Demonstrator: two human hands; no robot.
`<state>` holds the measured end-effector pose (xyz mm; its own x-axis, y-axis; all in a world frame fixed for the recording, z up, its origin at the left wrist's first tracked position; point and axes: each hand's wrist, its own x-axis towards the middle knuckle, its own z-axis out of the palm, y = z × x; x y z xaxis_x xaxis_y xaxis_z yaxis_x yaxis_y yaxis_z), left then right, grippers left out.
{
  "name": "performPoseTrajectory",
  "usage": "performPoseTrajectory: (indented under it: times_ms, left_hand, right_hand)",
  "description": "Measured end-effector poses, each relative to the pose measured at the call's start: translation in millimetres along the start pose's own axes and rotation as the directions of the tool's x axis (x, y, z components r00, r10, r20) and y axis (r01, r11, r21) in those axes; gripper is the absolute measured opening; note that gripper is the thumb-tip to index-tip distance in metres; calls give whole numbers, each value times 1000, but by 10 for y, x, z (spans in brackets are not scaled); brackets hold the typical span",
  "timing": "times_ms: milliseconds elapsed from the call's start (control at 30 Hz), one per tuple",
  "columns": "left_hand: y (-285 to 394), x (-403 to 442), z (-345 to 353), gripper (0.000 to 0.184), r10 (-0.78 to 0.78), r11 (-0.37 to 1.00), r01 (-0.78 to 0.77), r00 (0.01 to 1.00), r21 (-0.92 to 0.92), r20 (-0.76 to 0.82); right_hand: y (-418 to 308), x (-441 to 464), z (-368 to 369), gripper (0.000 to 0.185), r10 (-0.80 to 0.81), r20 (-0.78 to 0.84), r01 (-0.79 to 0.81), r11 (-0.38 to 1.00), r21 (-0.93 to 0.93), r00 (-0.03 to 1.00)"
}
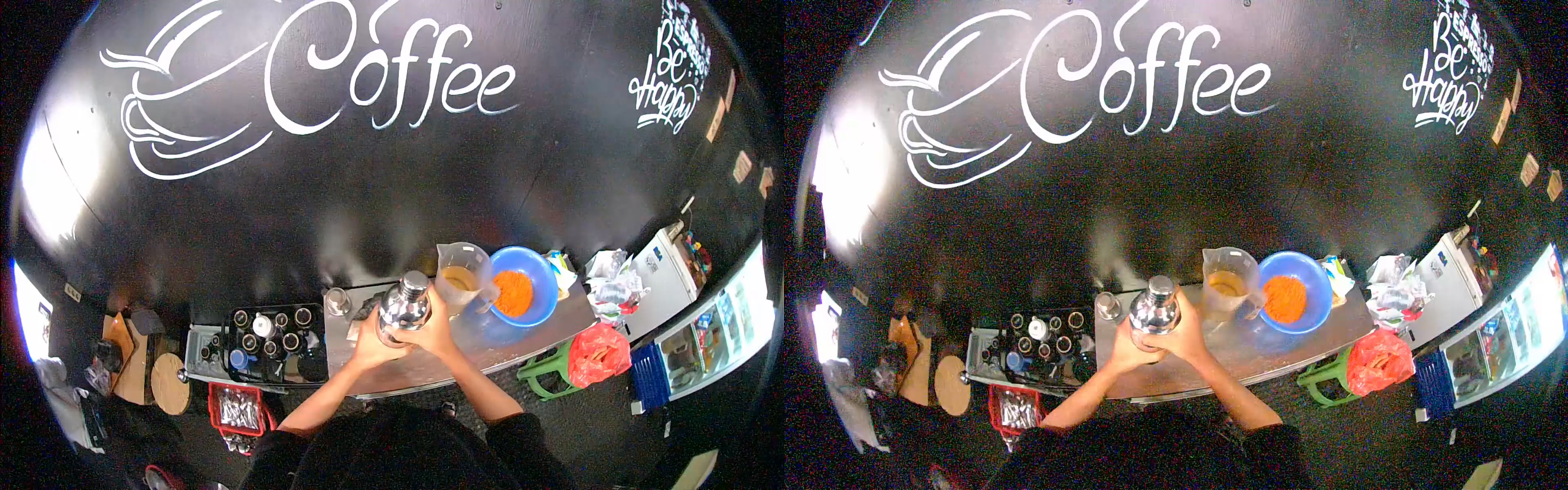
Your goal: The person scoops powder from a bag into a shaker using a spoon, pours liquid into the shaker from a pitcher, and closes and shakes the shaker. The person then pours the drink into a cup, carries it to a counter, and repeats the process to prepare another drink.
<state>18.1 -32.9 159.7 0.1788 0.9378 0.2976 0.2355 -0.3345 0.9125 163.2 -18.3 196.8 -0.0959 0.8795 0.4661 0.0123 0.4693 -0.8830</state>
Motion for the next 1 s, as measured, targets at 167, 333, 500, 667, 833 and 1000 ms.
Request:
performPoseTrajectory:
  times_ms: [167,333,500,667,833,1000]
  left_hand:
    - [-158,-21,-187,85,77,997,-74,991,-33,107]
    - [-251,-64,-264,89,101,992,-85,978,-89,185]
    - [-390,-146,-345,94,73,992,-46,967,-115,246]
    - [-321,-258,-460,95,69,892,139,898,-429,434]
    - [-314,-124,-525,97,50,917,178,837,-358,545]
    - [-450,-70,-546,106,7,933,198,825,-299,565]
  right_hand:
    - [51,-73,131,77,76,9,-76,997,-26,997]
    - [235,-189,175,78,9,-1,-9,1000,-16,1000]
    - [301,-193,236,78,-12,-2,12,1000,24,1000]
    - [295,-136,169,78,-50,352,-32,974,224,935]
    - [98,58,114,78,-88,430,7,982,186,899]
    - [169,160,94,83,-84,507,-88,948,306,858]
